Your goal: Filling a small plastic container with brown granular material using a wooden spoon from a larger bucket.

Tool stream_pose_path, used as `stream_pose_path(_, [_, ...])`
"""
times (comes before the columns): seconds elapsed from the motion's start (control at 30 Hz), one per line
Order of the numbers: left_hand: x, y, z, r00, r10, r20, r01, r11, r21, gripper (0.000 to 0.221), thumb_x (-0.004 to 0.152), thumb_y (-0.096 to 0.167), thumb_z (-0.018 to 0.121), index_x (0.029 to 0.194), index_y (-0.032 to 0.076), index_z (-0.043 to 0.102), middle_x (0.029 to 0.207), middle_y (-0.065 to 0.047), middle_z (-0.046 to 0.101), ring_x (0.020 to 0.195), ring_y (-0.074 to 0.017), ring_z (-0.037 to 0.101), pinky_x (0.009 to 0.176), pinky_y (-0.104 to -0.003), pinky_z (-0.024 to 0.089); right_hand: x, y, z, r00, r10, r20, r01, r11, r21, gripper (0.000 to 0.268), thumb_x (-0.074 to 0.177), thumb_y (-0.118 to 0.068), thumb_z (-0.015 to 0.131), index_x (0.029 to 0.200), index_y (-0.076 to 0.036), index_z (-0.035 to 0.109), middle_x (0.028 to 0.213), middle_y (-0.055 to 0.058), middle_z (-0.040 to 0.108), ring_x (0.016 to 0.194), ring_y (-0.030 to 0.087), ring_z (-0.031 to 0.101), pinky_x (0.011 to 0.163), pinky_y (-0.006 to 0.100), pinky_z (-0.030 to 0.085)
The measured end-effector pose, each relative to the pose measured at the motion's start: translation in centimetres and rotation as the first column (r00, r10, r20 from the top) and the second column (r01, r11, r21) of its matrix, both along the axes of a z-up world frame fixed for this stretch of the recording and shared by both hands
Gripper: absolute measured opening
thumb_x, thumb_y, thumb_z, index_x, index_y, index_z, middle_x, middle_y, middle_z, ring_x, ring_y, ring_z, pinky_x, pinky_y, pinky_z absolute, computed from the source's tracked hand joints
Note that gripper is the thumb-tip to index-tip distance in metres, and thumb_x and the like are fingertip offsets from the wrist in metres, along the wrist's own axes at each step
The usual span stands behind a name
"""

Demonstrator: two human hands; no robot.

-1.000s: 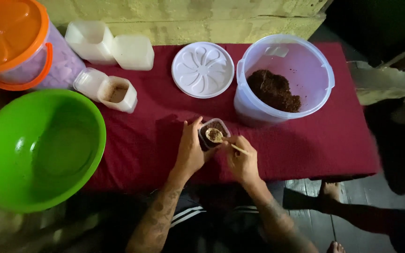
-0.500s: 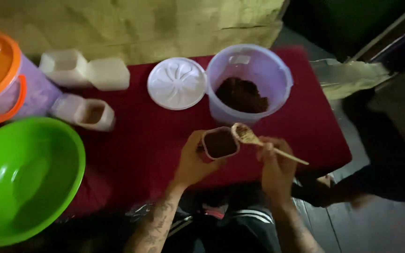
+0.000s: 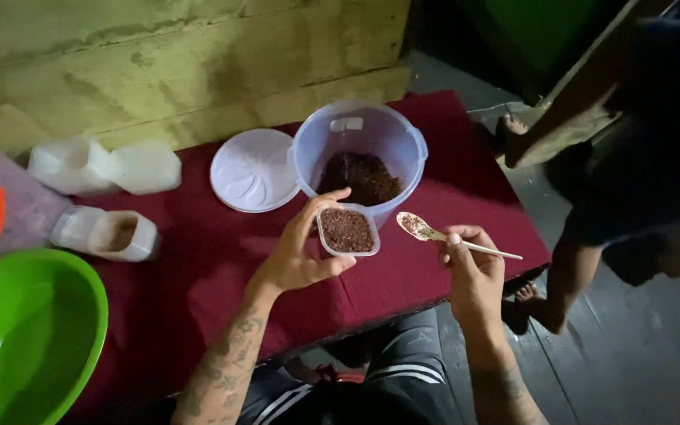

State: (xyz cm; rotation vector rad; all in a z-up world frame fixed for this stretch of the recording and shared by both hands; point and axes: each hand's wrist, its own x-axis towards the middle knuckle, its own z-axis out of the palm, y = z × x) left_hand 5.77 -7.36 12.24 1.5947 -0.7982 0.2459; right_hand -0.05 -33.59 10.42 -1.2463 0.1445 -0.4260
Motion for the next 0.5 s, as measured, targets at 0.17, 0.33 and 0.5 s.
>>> stream_pose_path(0.17, [0.0,-0.5,-0.3,0.989,-0.054,-0.134,0.045,0.997,-0.064,0.067,0.076,0.026,0.084,0.131,0.001,0.054,0.130,-0.018,0.057,0.116,-0.0278,0.057,0.096,-0.045,0.049,0.6,-0.8,0.0,1.000,-0.017,0.026,0.016,0.999,0.031,0.010,0.099,-0.004,0.066,0.104,0.004,0.063,0.075,0.009,0.055,0.064,0.015,0.054,0.059,0.026,0.043])
stream_pose_path(0.33, [-0.3,-0.9,-1.2,0.995,-0.031,-0.099,0.022,0.996,-0.090,0.071,0.078,0.032,0.082,0.134,0.001,0.051,0.127,-0.015,0.053,0.114,-0.0212,0.053,0.095,-0.038,0.047,1.0,-1.0,0.9,0.999,0.018,0.033,-0.020,0.998,0.067,0.011,0.100,-0.003,0.065,0.107,0.000,0.058,0.080,0.008,0.054,0.066,0.016,0.054,0.059,0.028,0.043])
stream_pose_path(0.5, [-0.9,-0.7,-1.3,0.997,-0.029,-0.068,0.024,0.997,-0.075,0.076,0.066,0.026,0.090,0.129,0.002,0.054,0.113,-0.014,0.053,0.100,-0.0221,0.054,0.084,-0.039,0.046,2.2,-0.6,1.6,0.994,0.102,0.043,-0.106,0.989,0.103,0.013,0.100,-0.003,0.065,0.105,-0.003,0.053,0.082,0.008,0.054,0.072,0.020,0.057,0.063,0.031,0.045])
